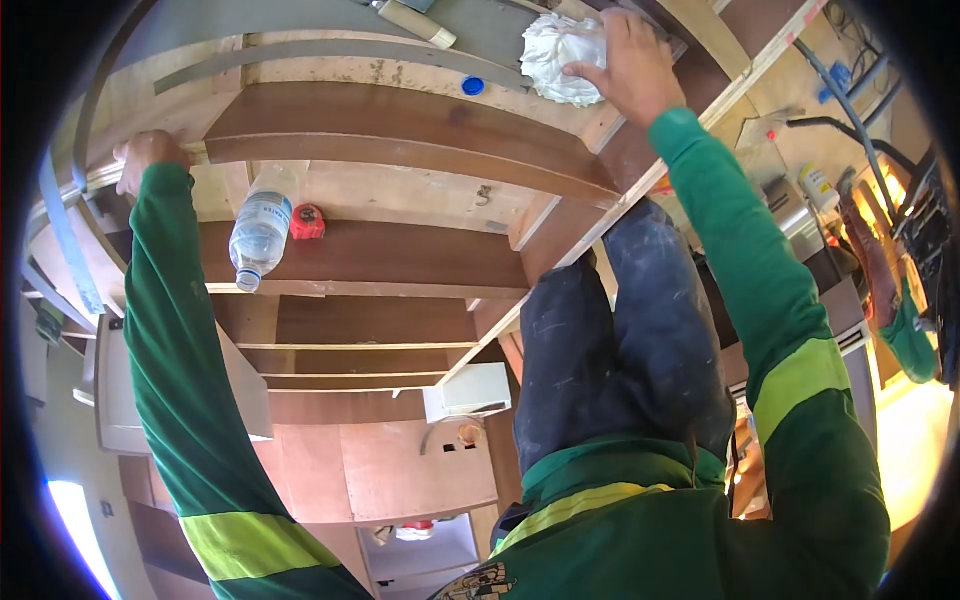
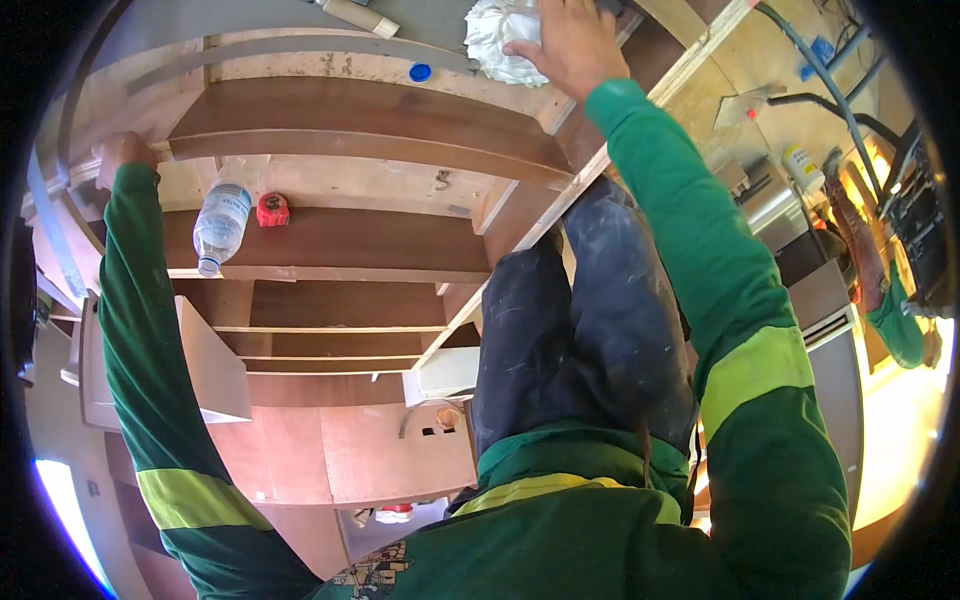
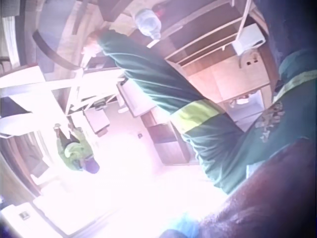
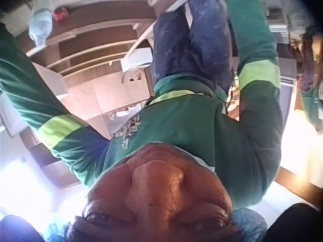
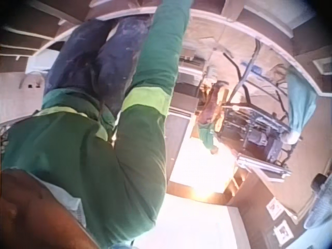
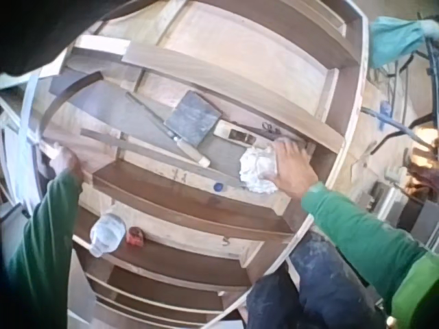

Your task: The person prepares the interior of a wooden cabinet by wiping the surfaces with a cloth, sanding the edges with a sanding block, and checking the fit of a curved wooden component against the frame.

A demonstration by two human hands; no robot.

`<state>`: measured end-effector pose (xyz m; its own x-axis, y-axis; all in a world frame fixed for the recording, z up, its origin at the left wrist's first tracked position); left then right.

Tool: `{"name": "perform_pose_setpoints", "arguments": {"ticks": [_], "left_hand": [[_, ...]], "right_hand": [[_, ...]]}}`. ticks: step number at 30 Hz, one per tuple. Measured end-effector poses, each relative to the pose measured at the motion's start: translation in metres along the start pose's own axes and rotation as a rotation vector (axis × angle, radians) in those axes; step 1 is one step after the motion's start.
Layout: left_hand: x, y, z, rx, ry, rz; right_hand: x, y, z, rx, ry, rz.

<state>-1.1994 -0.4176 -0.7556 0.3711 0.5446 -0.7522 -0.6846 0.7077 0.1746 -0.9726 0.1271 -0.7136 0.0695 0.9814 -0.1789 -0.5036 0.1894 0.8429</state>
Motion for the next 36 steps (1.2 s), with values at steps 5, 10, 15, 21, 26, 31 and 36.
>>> {"name": "perform_pose_setpoints", "arguments": {"ticks": [5,10,15,21,26,31,36], "left_hand": [[0.001,0.013,0.014,0.064,-0.049,-0.019],[-0.020,0.018,0.029,0.029,-0.028,0.011],[-0.027,-0.006,-0.011,-0.136,0.186,0.308],[-0.019,-0.062,-0.047,-0.292,0.617,1.173],[-0.007,0.016,0.060,0.039,0.862,1.837],[-0.015,-0.010,0.026,0.056,0.833,1.609],[-0.032,0.009,0.066,0.110,0.873,1.784]], "right_hand": [[0.012,-0.046,-0.010,0.077,-0.081,0.017],[0.020,-0.013,0.007,-0.152,0.043,-0.414],[-0.021,0.063,0.063,-0.064,-0.046,-0.526],[-0.121,-0.006,0.113,-0.231,0.278,-0.577],[-0.110,-0.008,0.116,-0.146,0.092,-0.898],[-0.134,-0.032,0.078,-0.129,0.085,-0.967],[-0.302,0.001,-0.053,0.110,0.322,-1.047]]}}
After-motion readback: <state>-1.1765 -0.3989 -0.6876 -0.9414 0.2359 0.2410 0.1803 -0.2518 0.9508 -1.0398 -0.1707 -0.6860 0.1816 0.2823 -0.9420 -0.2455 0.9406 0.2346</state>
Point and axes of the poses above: each hand's wrist, its own z-axis away from the middle knuckle, its own y-axis out of the back of the hand, x = y × z, the point moved 5 cm from there along -z, towards the middle knuckle, and after that the axes turned 6 degrees about -x, right-handed, at the moved point
